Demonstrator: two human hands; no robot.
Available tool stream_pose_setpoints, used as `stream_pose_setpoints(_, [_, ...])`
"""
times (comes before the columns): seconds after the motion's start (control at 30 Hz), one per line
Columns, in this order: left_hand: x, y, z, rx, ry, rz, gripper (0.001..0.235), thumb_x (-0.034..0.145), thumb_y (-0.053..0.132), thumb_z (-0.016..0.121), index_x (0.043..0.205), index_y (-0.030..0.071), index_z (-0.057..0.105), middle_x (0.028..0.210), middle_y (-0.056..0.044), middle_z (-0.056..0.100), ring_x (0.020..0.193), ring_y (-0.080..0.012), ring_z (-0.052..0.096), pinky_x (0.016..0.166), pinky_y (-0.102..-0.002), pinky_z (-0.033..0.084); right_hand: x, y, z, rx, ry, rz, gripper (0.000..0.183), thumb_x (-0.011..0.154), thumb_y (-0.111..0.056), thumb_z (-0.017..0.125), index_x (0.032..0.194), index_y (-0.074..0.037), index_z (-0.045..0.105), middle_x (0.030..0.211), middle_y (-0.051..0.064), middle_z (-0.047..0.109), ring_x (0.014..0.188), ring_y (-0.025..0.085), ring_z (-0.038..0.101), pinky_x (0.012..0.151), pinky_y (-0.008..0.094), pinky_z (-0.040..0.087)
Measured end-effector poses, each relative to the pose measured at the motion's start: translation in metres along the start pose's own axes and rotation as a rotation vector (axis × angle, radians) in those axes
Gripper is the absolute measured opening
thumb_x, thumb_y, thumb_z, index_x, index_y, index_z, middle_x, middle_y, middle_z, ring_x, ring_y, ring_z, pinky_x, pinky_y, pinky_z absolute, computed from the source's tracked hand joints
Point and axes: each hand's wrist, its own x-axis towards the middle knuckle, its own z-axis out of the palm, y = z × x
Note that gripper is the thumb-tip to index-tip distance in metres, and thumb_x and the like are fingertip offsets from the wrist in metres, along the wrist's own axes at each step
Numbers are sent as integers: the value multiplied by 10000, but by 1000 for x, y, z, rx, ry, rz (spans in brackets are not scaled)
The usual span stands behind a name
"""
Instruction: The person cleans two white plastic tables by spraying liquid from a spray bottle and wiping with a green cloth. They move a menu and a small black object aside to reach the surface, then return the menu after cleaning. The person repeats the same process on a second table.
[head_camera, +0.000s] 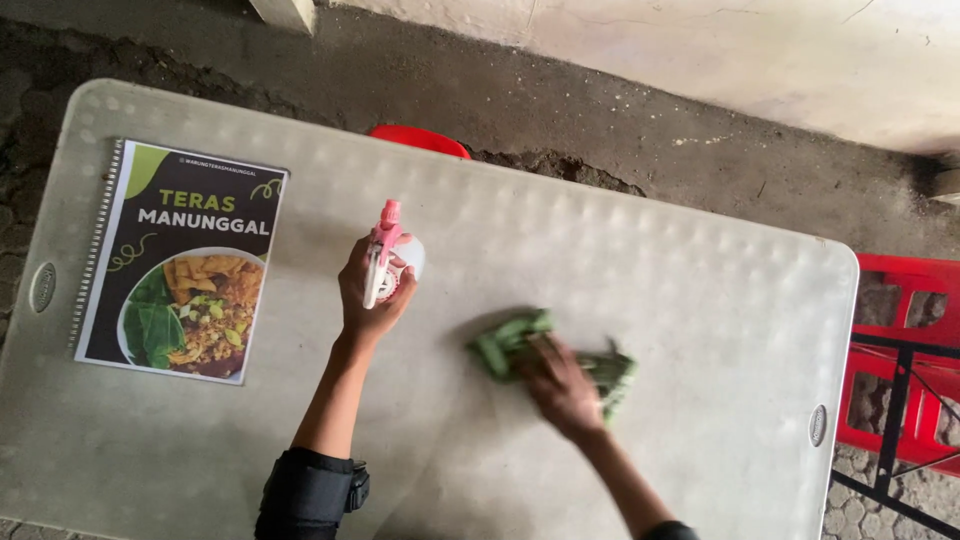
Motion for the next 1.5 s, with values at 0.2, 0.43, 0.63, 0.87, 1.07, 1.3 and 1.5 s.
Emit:
stream_pose_setpoints(0.2, [-2,-7,1,52,-50,-5,478,795,-55,725,1254,38,628,1207,-65,717,869,-114,684,788,-272,582,29,86,-49,-26,248,354,598,956,-405,603,1517,-239,479,1644,144,322,1513,426,279,1145,659,364])
stream_pose_setpoints(0.43, [1,-1,-3,-7,-61,-70,506,801,-45,715,1287,45,602,1246,-49,711,906,-127,667,788,-279,576,117,86,-44,-103,180,439,557,1021,-282,556,1569,-302,456,1717,114,213,1563,419,151,1129,647,381])
stream_pose_setpoints(0.63, [-1,-24,-3,104,-56,34,639,772,-12,761,1382,56,580,1231,-75,657,988,-202,675,856,-346,570,97,2,1,-149,143,185,519,965,-273,606,1480,-270,540,1652,103,300,1511,353,277,1135,478,457])
stream_pose_setpoints(0.87, [-2,-13,-7,61,-95,-140,593,813,58,781,1370,62,580,1152,-53,717,1007,-192,690,870,-336,560,-46,-122,8,71,99,-234,438,938,-293,644,1373,-249,674,1604,135,403,1474,422,340,1068,532,482])
stream_pose_setpoints(1.07, [-8,8,-14,64,-123,-181,577,840,44,754,1384,54,564,1190,-56,707,1024,-175,668,882,-320,556,-130,-57,40,500,-246,144,455,1119,-374,450,1541,-223,531,1691,29,348,1548,213,390,1237,382,456])
stream_pose_setpoints(1.3, [-42,8,-16,36,-75,-211,596,820,46,748,1384,66,558,1171,-38,699,986,-135,655,840,-293,543,-66,72,-7,-74,198,186,496,1005,-317,587,1482,-370,462,1665,66,309,1532,317,272,1194,542,338])
stream_pose_setpoints(1.5, [-71,35,-21,42,-85,-200,619,822,37,734,1410,71,544,1145,-6,691,907,-104,626,809,-265,522,7,66,-9,-94,165,357,605,922,-241,645,1506,-251,485,1658,125,259,1495,447,213,1143,618,367])
